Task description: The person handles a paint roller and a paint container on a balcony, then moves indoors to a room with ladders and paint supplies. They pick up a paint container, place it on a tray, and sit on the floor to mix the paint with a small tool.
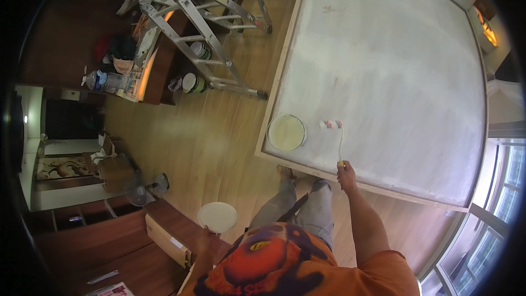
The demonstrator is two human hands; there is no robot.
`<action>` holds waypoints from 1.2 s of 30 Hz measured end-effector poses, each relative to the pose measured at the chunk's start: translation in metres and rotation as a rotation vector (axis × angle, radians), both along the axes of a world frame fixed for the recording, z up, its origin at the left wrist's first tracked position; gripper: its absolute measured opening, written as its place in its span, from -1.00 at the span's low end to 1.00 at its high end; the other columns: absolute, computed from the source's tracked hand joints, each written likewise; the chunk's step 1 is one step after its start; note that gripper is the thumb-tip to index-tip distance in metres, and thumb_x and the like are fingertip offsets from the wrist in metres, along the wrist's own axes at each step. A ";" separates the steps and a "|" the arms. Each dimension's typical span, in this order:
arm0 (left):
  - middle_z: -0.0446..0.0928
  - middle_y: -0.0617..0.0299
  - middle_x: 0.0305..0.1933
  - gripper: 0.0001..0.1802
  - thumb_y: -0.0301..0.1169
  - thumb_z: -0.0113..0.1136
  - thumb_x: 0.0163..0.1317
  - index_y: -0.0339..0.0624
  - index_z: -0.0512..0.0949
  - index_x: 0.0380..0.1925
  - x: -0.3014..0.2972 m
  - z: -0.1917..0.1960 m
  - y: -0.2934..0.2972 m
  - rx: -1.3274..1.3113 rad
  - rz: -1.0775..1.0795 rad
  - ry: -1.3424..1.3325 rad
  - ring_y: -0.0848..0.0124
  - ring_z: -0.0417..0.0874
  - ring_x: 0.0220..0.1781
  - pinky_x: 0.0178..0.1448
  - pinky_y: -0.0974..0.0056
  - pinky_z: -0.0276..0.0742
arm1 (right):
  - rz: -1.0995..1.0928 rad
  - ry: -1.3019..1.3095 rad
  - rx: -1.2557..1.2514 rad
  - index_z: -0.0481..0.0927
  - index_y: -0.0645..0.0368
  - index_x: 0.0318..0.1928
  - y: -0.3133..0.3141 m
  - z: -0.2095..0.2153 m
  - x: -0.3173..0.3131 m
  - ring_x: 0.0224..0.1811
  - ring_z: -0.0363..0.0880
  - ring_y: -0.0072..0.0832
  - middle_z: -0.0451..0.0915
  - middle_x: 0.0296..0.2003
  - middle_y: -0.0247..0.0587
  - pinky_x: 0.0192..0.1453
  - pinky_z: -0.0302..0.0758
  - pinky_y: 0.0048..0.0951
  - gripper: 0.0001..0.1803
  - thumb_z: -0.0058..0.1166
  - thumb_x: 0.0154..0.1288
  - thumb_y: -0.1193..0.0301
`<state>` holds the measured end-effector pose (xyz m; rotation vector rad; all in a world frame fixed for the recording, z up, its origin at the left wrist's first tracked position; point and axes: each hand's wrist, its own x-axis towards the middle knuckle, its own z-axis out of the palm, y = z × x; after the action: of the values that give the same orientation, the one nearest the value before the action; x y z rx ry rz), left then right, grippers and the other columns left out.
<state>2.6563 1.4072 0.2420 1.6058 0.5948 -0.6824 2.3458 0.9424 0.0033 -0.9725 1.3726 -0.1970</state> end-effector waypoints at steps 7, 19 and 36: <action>0.49 0.06 0.29 -0.54 -0.18 -0.07 0.64 -0.26 0.35 0.33 -0.026 0.028 0.022 0.215 -0.048 0.082 0.21 0.55 0.30 0.34 -0.03 0.50 | 0.050 0.203 0.162 0.59 0.11 0.18 -0.001 -0.071 0.005 -0.66 0.37 -0.55 0.41 -0.55 -0.38 -0.67 0.35 -0.41 -0.56 0.08 0.54 0.07; 0.54 0.24 0.25 -0.56 -0.16 0.00 0.59 -0.12 0.39 0.33 0.000 0.066 -0.047 0.166 -0.133 0.048 0.30 0.56 0.28 0.33 0.05 0.48 | 0.128 0.255 -0.110 0.60 0.16 0.22 0.022 -0.141 0.037 -0.20 0.59 -0.13 0.62 -0.21 0.01 -0.13 0.49 -0.19 -0.50 0.06 0.53 0.05; 0.44 0.15 0.36 -0.49 -0.15 -0.04 0.61 -0.18 0.31 0.40 -0.011 0.076 -0.029 0.252 -0.018 0.083 0.21 0.48 0.39 0.48 -0.08 0.37 | 0.523 0.343 -0.469 0.59 0.01 -0.10 -0.029 -0.074 0.076 -0.09 0.61 -0.05 0.51 -0.14 -0.06 -0.02 0.57 -0.07 -0.63 0.35 0.11 0.65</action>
<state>2.6450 1.3779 0.3181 1.8245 0.7512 -0.7119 2.4218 0.9132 -0.0709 -1.7891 1.3508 0.0535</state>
